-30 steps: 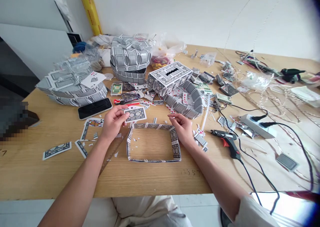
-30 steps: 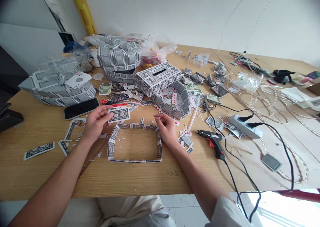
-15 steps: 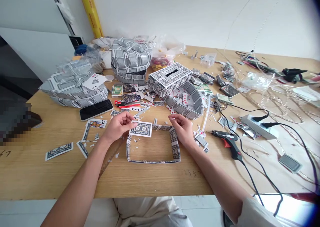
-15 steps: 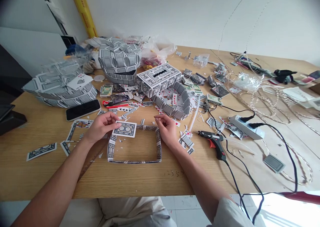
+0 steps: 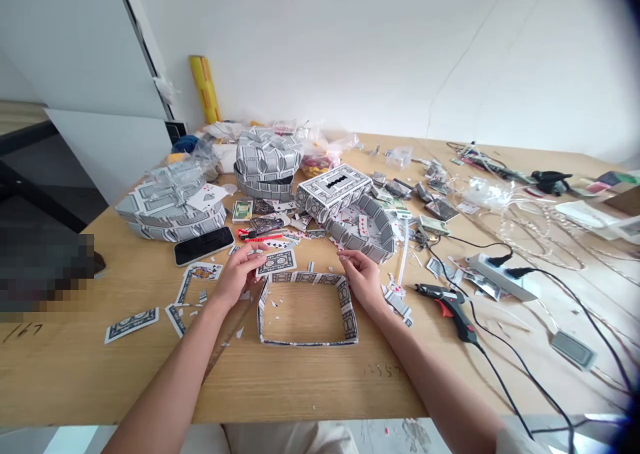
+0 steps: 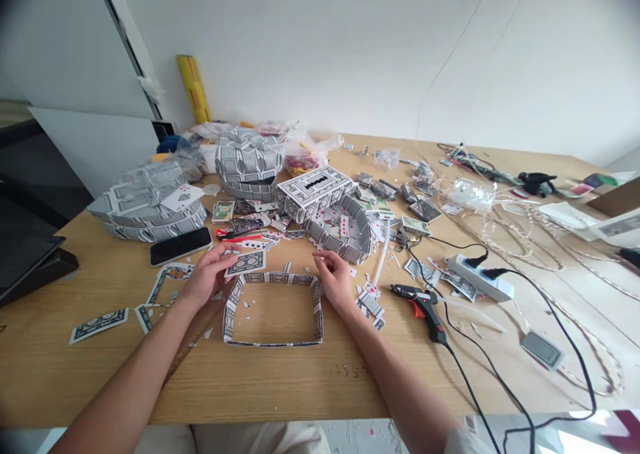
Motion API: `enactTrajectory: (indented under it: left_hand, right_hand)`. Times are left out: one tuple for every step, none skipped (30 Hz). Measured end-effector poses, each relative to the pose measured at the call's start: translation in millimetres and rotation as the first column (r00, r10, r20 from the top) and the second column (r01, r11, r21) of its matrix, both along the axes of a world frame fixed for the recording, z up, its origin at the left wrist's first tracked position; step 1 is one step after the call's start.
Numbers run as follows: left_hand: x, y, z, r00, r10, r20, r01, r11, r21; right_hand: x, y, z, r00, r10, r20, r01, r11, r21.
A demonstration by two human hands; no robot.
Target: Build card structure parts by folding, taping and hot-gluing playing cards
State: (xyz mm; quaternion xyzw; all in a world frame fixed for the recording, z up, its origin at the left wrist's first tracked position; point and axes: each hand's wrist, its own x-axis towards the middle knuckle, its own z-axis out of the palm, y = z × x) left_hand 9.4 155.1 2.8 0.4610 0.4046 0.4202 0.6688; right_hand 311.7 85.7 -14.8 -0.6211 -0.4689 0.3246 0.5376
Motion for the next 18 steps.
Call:
enactTrajectory:
  left_hand:
    - [-1, 2, -0.5, 0.999, 0.022, 0.042, -0.021, 1.000, -0.004]
    - [-2, 4, -1.0, 0.996, 0.042, 0.084, -0.041, 0.999, -0.007]
    - [-2, 5, -1.3, 0.991, 0.059, 0.124, -0.058, 0.998, -0.010]
    - [-3, 7, -1.7, 0.985, 0.072, 0.159, -0.071, 0.997, -0.015]
    - [-3, 8, -2.1, 0.978, 0.084, 0.190, -0.081, 0.996, -0.023]
    - [-4, 9, -2.6, 0.972, 0.095, 0.216, -0.090, 0.995, -0.033]
    - [-4, 10, -3.1, 0.965, 0.106, 0.238, -0.098, 0.994, -0.044]
    - [-5, 11, -3.4, 0.959, 0.116, 0.257, -0.105, 0.993, -0.055]
    - [-6, 11, -3.5, 0.954, 0.124, 0.273, -0.110, 0.992, -0.066]
    - [-6, 11, -3.3, 0.950, 0.128, 0.286, -0.110, 0.991, -0.076]
    - [-7, 11, -2.6, 0.947, 0.127, 0.296, -0.106, 0.991, -0.084]
    - [-8, 10, -1.5, 0.945, 0.122, 0.303, -0.100, 0.991, -0.089]
    - [-9, 10, -0.2, 0.944, 0.117, 0.307, -0.093, 0.992, -0.091]
    - [-9, 9, 1.4, 0.944, 0.113, 0.309, -0.089, 0.992, -0.089]
    - [-9, 8, 3.0, 0.945, 0.112, 0.309, -0.090, 0.992, -0.084]
    - [-9, 7, 4.5, 0.945, 0.113, 0.306, -0.094, 0.993, -0.076]
    - [-8, 7, 5.9, 0.947, 0.117, 0.300, -0.103, 0.993, -0.064]
    - [-7, 6, 7.2, 0.948, 0.123, 0.294, -0.114, 0.992, -0.047]
  right_hand:
    - [0, 1, 0.5, 1.000, -0.009, -0.004, 0.009, 1.000, 0.012]
    - [0, 1, 1.4, 1.000, -0.017, -0.008, 0.017, 1.000, 0.025]
    - [0, 2, 2.9, 1.000, -0.025, -0.011, 0.026, 0.999, 0.041]
    - [0, 2, 5.4, 0.999, -0.031, -0.013, 0.032, 0.998, 0.058]
    - [0, 3, 9.0, 0.999, -0.035, -0.014, 0.036, 0.996, 0.076]
    - [1, 3, 13.7, 0.999, -0.038, -0.014, 0.039, 0.995, 0.096]
    - [1, 1, 19.5, 0.999, -0.039, -0.013, 0.040, 0.993, 0.115]
    - [1, -1, 26.2, 0.999, -0.037, -0.009, 0.038, 0.990, 0.133]
    - [0, -5, 33.7, 0.999, -0.033, -0.003, 0.033, 0.988, 0.149]
    - [-2, -11, 41.4, 1.000, -0.025, 0.006, 0.024, 0.986, 0.162]
    - [-5, -19, 49.0, 1.000, -0.011, 0.017, 0.008, 0.985, 0.172]
    - [-9, -30, 56.0, 0.999, 0.010, 0.034, -0.016, 0.984, 0.177]
    - [-15, -43, 62.0, 0.998, 0.035, 0.053, -0.044, 0.983, 0.179]
    - [-22, -58, 66.6, 0.994, 0.076, 0.079, -0.089, 0.981, 0.173]
    - [-30, -74, 69.5, 0.979, 0.154, 0.136, -0.175, 0.971, 0.163]
    - [-39, -91, 70.3, 0.955, 0.224, 0.195, -0.255, 0.955, 0.153]
    - [-48, -108, 69.1, 0.925, 0.290, 0.246, -0.329, 0.934, 0.137]
    - [-57, -124, 65.7, 0.889, 0.362, 0.281, -0.405, 0.908, 0.110]
